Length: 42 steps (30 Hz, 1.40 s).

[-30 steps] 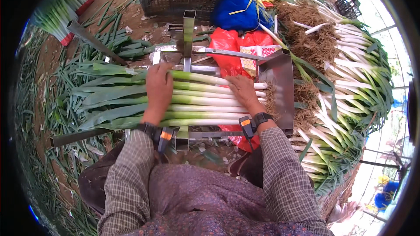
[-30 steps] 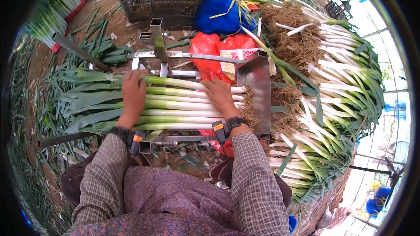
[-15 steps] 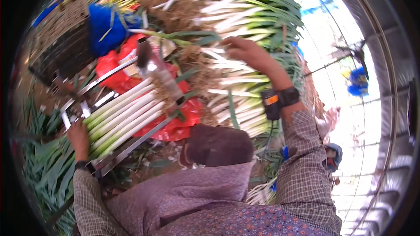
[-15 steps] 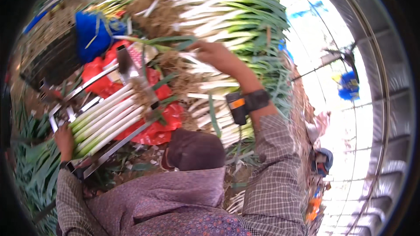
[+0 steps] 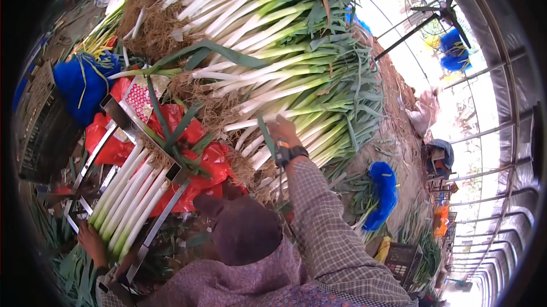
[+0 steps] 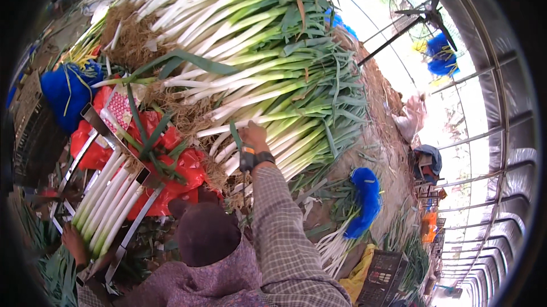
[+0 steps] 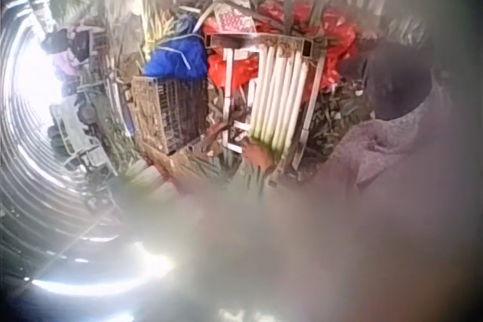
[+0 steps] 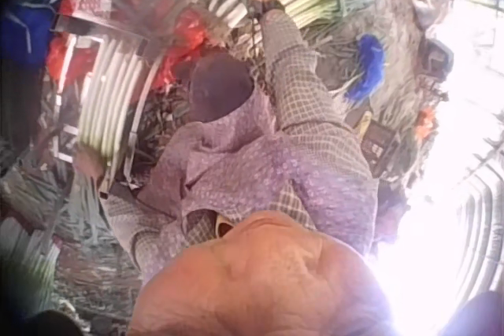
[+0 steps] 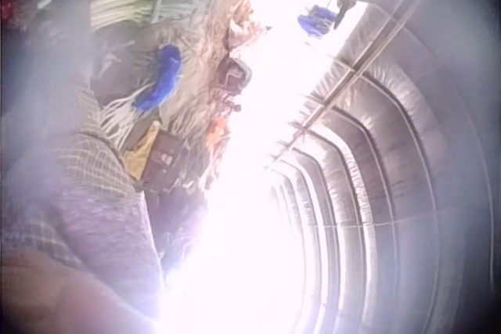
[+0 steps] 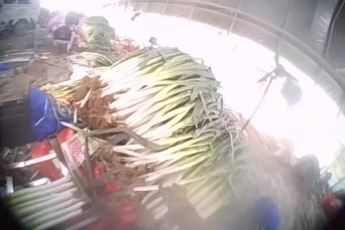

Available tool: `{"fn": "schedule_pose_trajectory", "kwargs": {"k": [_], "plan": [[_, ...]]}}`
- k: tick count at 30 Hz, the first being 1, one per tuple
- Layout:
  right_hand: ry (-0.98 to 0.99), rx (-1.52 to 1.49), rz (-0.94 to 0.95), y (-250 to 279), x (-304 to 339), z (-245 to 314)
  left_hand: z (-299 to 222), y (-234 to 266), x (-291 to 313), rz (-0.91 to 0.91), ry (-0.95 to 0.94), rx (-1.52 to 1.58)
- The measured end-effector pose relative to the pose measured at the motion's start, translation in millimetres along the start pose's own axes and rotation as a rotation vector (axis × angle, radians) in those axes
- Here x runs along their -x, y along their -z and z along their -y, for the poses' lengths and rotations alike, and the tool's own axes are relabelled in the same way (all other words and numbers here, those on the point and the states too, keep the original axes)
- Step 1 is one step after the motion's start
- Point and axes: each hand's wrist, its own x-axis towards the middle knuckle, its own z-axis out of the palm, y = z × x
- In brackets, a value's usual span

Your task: Processing and cutting leeks using a metal guide and blade.

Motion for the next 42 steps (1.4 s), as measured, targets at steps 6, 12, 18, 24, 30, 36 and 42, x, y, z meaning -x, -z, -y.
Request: {"fn": "schedule_pose_trajectory", "kwargs": {"k": [6,12,18,24,30,36,42], "plan": [[-0.374,-1.005,-0.230,13,-5,29,-14,-30,-7,-0.044,-0.059,0.022],[-0.099,-1.012,-0.172,25,106,57,20,-17,0,-0.095,-0.018,-0.062],[-0.174,-1.340,-0.029,50,120,68,-20,2,-3,-0.021,-0.016,-0.022],[0.070,-1.747,-0.005,45,141,239,-16,-5,-1,-0.126,-0.063,0.057],[0.449,-1.758,0.424,-39,252,400,-25,2,-1,-0.134,-0.019,0.331],[0.969,-1.028,0.750,-166,401,480,-30,13,11,-0.226,0.012,0.234],[0.983,-0.547,1.074,-268,514,474,-34,19,19,-0.179,0.099,0.268]]}}
